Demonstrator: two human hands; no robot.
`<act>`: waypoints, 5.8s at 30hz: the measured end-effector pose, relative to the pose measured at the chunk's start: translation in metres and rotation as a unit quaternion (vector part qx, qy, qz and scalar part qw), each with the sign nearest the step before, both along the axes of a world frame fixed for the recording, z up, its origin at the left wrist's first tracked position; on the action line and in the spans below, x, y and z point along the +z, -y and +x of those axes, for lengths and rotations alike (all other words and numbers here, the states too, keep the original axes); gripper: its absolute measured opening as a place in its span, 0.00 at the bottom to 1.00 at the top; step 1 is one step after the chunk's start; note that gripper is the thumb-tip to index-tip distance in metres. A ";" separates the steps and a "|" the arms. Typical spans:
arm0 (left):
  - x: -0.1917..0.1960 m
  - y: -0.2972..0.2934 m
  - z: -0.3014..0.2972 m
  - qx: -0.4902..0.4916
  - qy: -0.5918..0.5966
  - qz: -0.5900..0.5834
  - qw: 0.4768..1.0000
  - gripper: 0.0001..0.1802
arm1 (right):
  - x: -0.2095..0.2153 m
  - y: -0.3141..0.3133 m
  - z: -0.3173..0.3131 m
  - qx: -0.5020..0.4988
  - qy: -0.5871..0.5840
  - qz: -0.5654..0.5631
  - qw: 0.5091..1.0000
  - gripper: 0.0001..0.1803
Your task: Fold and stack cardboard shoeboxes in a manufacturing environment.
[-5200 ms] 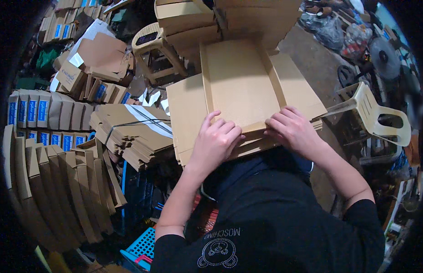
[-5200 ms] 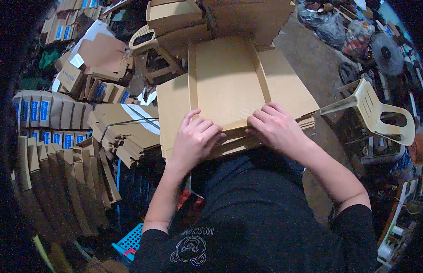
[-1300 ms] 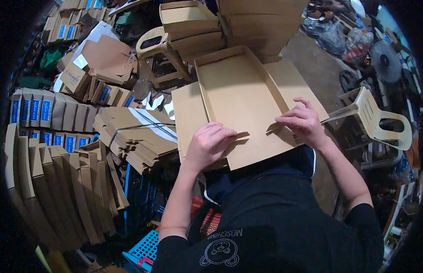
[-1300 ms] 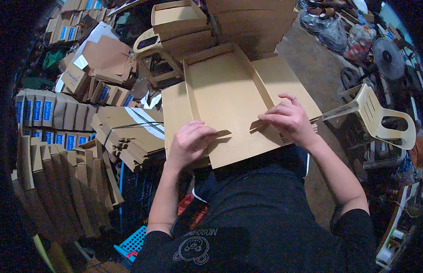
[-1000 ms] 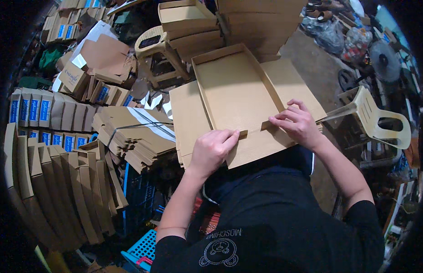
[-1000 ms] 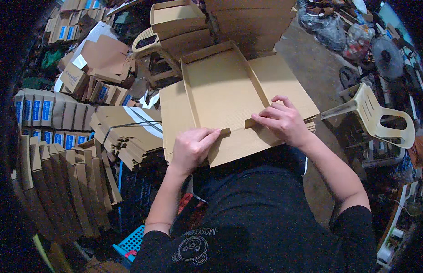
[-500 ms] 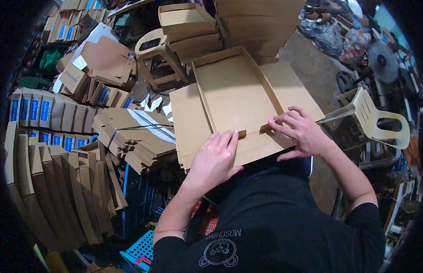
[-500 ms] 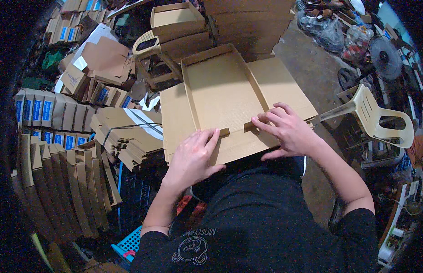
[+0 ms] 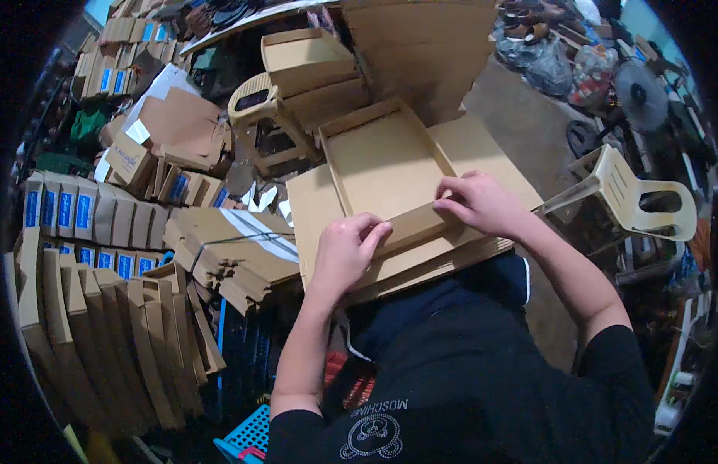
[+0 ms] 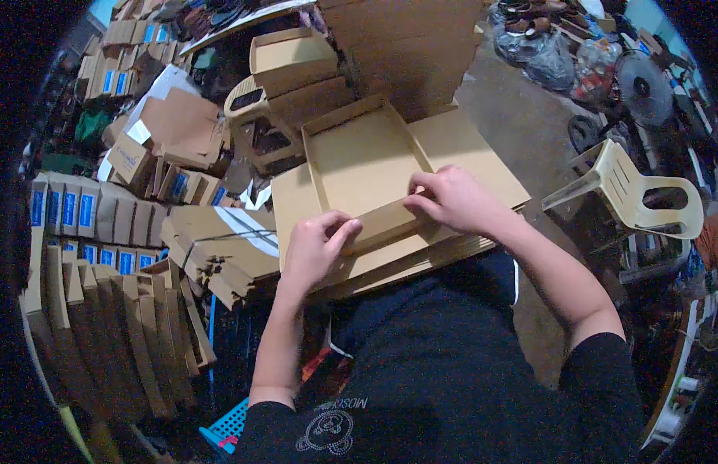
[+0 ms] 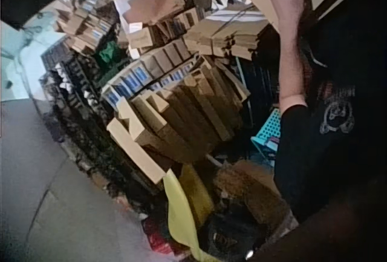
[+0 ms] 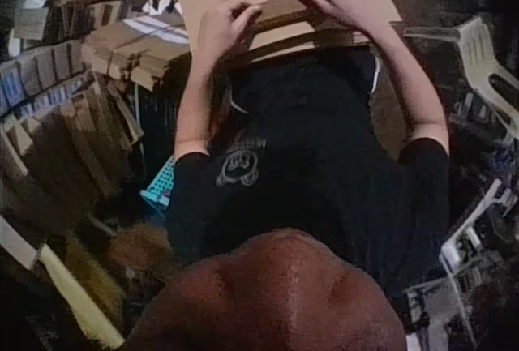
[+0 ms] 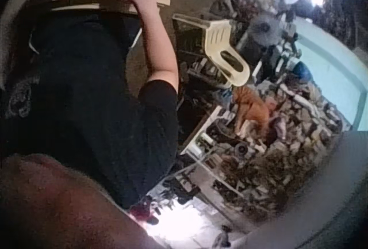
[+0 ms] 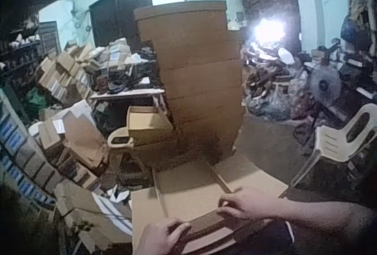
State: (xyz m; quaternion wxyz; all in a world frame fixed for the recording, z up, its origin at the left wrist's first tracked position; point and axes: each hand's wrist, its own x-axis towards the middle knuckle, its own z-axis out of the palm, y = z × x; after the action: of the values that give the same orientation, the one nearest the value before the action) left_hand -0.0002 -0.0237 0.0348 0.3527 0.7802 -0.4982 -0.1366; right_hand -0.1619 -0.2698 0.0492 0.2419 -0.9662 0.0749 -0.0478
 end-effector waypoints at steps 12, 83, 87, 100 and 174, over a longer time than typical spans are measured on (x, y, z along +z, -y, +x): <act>-0.029 -0.018 -0.018 0.036 0.185 -0.032 0.982 0.16 | -0.058 -0.006 -0.008 0.107 0.276 -0.180 0.938 0.16; -0.020 -0.025 0.012 -0.111 0.161 0.010 0.981 0.16 | -0.037 0.016 -0.042 0.136 0.131 -0.101 0.977 0.14; -0.020 -0.025 0.020 0.087 0.002 -0.129 0.988 0.30 | -0.016 -0.009 -0.046 0.178 0.138 -0.085 0.971 0.11; -0.061 -0.034 0.041 0.079 -0.472 -0.228 0.848 0.42 | -0.017 -0.024 -0.052 0.107 0.161 -0.081 0.978 0.24; -0.089 -0.010 0.031 0.041 0.018 0.224 0.973 0.54 | 0.281 -0.207 0.132 -0.413 -0.572 0.182 -0.685 0.43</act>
State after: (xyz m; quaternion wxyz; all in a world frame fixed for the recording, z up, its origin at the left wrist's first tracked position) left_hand 0.0312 -0.0141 -0.0545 0.1651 0.8617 -0.4282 -0.2165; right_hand -0.0295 -0.0629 0.3298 0.0526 -0.7097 -0.4947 -0.4988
